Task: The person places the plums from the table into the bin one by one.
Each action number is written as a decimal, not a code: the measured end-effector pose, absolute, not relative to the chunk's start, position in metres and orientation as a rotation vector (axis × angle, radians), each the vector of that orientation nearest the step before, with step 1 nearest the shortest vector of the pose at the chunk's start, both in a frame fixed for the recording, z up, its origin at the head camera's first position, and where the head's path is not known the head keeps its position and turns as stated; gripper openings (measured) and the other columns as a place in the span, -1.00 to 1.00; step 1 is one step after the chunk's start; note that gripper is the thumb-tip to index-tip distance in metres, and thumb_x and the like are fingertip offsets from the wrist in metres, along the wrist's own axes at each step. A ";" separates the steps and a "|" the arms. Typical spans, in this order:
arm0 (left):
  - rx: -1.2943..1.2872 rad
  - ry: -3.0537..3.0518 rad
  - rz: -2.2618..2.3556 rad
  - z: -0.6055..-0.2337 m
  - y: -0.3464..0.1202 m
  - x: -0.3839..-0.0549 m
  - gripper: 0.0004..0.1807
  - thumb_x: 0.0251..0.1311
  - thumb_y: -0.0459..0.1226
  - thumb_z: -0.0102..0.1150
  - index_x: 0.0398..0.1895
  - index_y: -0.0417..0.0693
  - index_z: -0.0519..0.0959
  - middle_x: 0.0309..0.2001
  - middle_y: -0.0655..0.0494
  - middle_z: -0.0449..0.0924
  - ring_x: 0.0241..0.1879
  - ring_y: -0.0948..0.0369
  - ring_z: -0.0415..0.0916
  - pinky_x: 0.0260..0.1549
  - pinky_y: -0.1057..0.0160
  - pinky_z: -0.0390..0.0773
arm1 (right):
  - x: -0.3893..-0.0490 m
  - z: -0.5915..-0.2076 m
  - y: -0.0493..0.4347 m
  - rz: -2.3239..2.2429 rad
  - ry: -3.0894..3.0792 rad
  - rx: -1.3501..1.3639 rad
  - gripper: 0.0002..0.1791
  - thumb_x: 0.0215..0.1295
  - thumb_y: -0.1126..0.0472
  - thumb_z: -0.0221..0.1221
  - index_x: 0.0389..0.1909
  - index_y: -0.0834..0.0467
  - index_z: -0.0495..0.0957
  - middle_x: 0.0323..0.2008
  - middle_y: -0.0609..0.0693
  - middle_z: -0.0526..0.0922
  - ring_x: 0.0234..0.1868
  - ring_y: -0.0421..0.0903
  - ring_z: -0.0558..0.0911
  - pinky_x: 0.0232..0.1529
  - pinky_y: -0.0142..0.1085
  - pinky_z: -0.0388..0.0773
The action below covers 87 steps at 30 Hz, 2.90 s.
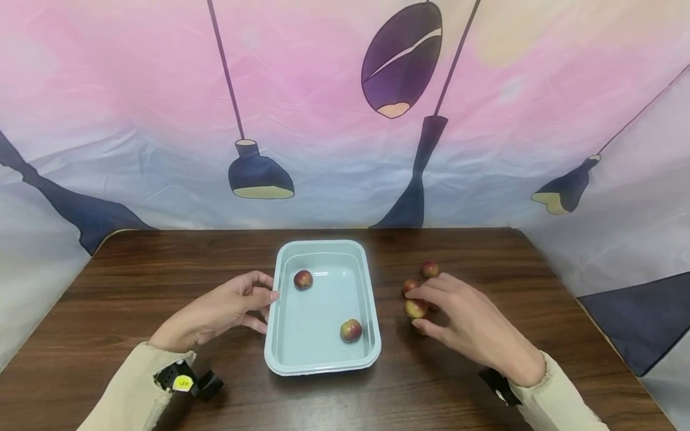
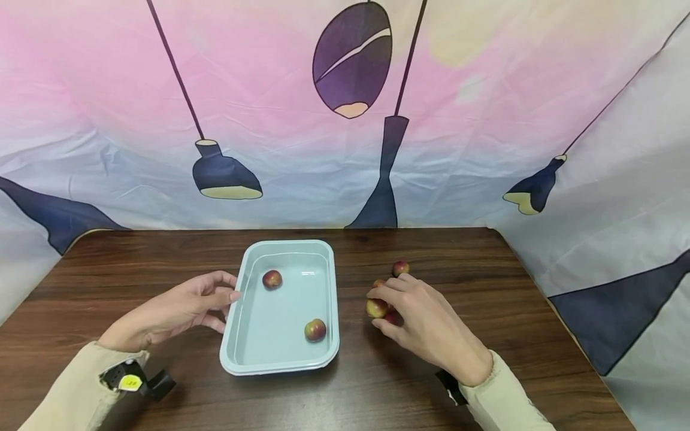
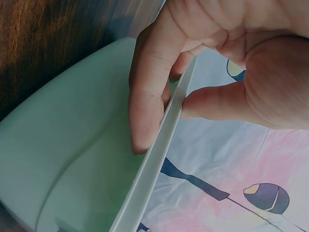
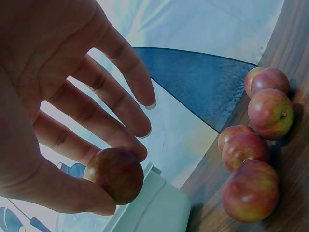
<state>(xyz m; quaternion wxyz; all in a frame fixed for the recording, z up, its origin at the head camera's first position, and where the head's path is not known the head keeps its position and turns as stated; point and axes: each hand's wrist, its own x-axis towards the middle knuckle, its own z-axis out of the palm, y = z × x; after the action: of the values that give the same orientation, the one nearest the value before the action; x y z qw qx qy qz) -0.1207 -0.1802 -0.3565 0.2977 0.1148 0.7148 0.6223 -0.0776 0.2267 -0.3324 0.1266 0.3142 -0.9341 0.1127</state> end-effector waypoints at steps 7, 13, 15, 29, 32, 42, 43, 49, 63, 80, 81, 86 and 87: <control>0.307 1.895 1.655 -0.357 -0.181 -0.121 -0.41 0.52 -0.23 0.06 0.32 -0.50 0.10 -0.16 -0.07 0.67 -0.23 0.15 0.67 -0.19 0.16 0.80 | -0.077 -0.331 0.225 0.324 -2.723 0.909 -0.63 0.09 0.04 0.53 -0.08 -0.13 0.65 -0.15 -0.34 0.60 -0.12 -0.36 0.52 -0.10 -0.31 0.65; 0.306 1.897 1.650 -0.356 -0.181 -0.120 -0.42 0.52 -0.23 0.06 0.32 -0.50 0.11 -0.16 -0.06 0.67 -0.23 0.16 0.67 -0.19 0.16 0.80 | -0.076 -0.329 0.223 0.343 -2.725 0.913 -0.59 0.11 0.03 0.52 -0.01 -0.11 0.68 -0.08 -0.32 0.64 -0.08 -0.37 0.54 -0.06 -0.31 0.67; 0.308 1.899 1.649 -0.356 -0.181 -0.120 -0.42 0.52 -0.23 0.06 0.31 -0.50 0.11 -0.16 -0.07 0.67 -0.23 0.16 0.67 -0.19 0.16 0.80 | -0.076 -0.328 0.222 0.353 -2.723 0.918 -0.59 0.11 0.03 0.52 0.00 -0.10 0.68 -0.07 -0.32 0.64 -0.08 -0.36 0.55 -0.07 -0.32 0.67; 0.311 1.900 1.651 -0.355 -0.180 -0.120 -0.43 0.52 -0.23 0.05 0.31 -0.49 0.11 -0.15 -0.06 0.66 -0.21 0.15 0.67 -0.18 0.15 0.80 | -0.079 -0.324 0.215 0.360 -2.693 0.957 -0.63 0.12 0.10 0.51 -0.06 -0.12 0.64 -0.30 -0.33 0.49 -0.26 -0.35 0.43 -0.17 -0.41 0.55; 0.317 1.902 1.650 -0.355 -0.179 -0.120 -0.43 0.52 -0.24 0.06 0.31 -0.49 0.12 -0.14 -0.07 0.65 -0.21 0.15 0.67 -0.17 0.14 0.80 | -0.078 -0.323 0.213 0.355 -2.701 0.937 -0.61 0.12 0.09 0.51 -0.02 -0.12 0.66 -0.26 -0.34 0.51 -0.27 -0.36 0.43 -0.24 -0.43 0.52; 0.328 1.902 1.650 -0.355 -0.180 -0.120 -0.42 0.51 -0.23 0.06 0.31 -0.48 0.12 -0.15 -0.06 0.65 -0.22 0.15 0.67 -0.17 0.14 0.80 | -0.080 -0.321 0.212 0.358 -2.716 0.924 -0.62 0.13 0.08 0.50 -0.02 -0.11 0.66 -0.25 -0.34 0.52 -0.26 -0.35 0.42 -0.24 -0.43 0.52; 0.329 1.904 1.649 -0.355 -0.180 -0.120 -0.42 0.51 -0.23 0.06 0.31 -0.49 0.12 -0.15 -0.06 0.65 -0.22 0.15 0.67 -0.17 0.14 0.80 | -0.080 -0.321 0.211 0.358 -2.718 0.923 -0.62 0.13 0.08 0.50 -0.02 -0.11 0.66 -0.24 -0.34 0.53 -0.25 -0.34 0.43 -0.23 -0.43 0.52; 0.329 1.909 1.648 -0.355 -0.180 -0.120 -0.42 0.51 -0.23 0.06 0.31 -0.49 0.11 -0.15 -0.07 0.65 -0.22 0.15 0.66 -0.17 0.14 0.80 | -0.081 -0.319 0.209 0.363 -2.725 0.918 -0.64 0.16 0.07 0.49 -0.02 -0.11 0.66 -0.22 -0.34 0.56 -0.22 -0.31 0.47 -0.21 -0.41 0.55; 0.320 1.907 1.650 -0.356 -0.180 -0.120 -0.42 0.52 -0.23 0.05 0.31 -0.48 0.11 -0.16 -0.05 0.66 -0.22 0.15 0.66 -0.18 0.15 0.80 | -0.079 -0.319 0.205 0.378 -2.712 0.923 -0.63 0.20 0.04 0.45 0.03 -0.11 0.67 -0.17 -0.32 0.59 -0.19 -0.26 0.53 -0.21 -0.40 0.56; 0.320 1.925 1.630 -0.354 -0.182 -0.120 -0.41 0.52 -0.22 0.05 0.32 -0.49 0.10 -0.14 -0.08 0.66 -0.22 0.15 0.66 -0.17 0.14 0.80 | -0.080 -0.322 0.201 0.403 -2.682 0.958 -0.63 0.23 0.04 0.44 0.05 -0.09 0.66 -0.12 -0.29 0.64 -0.16 -0.29 0.55 -0.15 -0.37 0.61; 0.317 1.927 1.626 -0.354 -0.183 -0.120 -0.41 0.51 -0.22 0.06 0.32 -0.49 0.10 -0.14 -0.08 0.66 -0.22 0.14 0.66 -0.17 0.14 0.80 | -0.080 -0.322 0.201 0.407 -2.678 0.961 -0.63 0.23 0.04 0.44 0.05 -0.08 0.66 -0.12 -0.29 0.64 -0.16 -0.29 0.55 -0.15 -0.37 0.61; 0.317 1.933 1.619 -0.354 -0.183 -0.121 -0.40 0.51 -0.21 0.06 0.32 -0.49 0.10 -0.12 -0.10 0.66 -0.21 0.14 0.66 -0.16 0.11 0.80 | -0.079 -0.323 0.200 0.423 -2.659 0.960 -0.64 0.23 0.04 0.43 0.05 -0.08 0.66 -0.13 -0.30 0.62 -0.19 -0.33 0.51 -0.16 -0.38 0.59; 0.319 1.934 1.618 -0.353 -0.184 -0.121 -0.40 0.52 -0.21 0.06 0.32 -0.50 0.10 -0.12 -0.11 0.66 -0.21 0.13 0.66 -0.16 0.11 0.80 | -0.079 -0.323 0.200 0.426 -2.653 0.963 -0.64 0.24 0.04 0.43 0.05 -0.07 0.66 -0.13 -0.30 0.62 -0.20 -0.34 0.50 -0.13 -0.37 0.59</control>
<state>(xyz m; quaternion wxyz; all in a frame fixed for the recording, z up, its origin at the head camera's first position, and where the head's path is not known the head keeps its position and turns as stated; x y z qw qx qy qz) -0.1207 -0.1835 -0.3535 0.2956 0.1198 0.7269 0.6082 -0.0788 0.2000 -0.3230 0.1431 0.3338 -0.9199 0.1479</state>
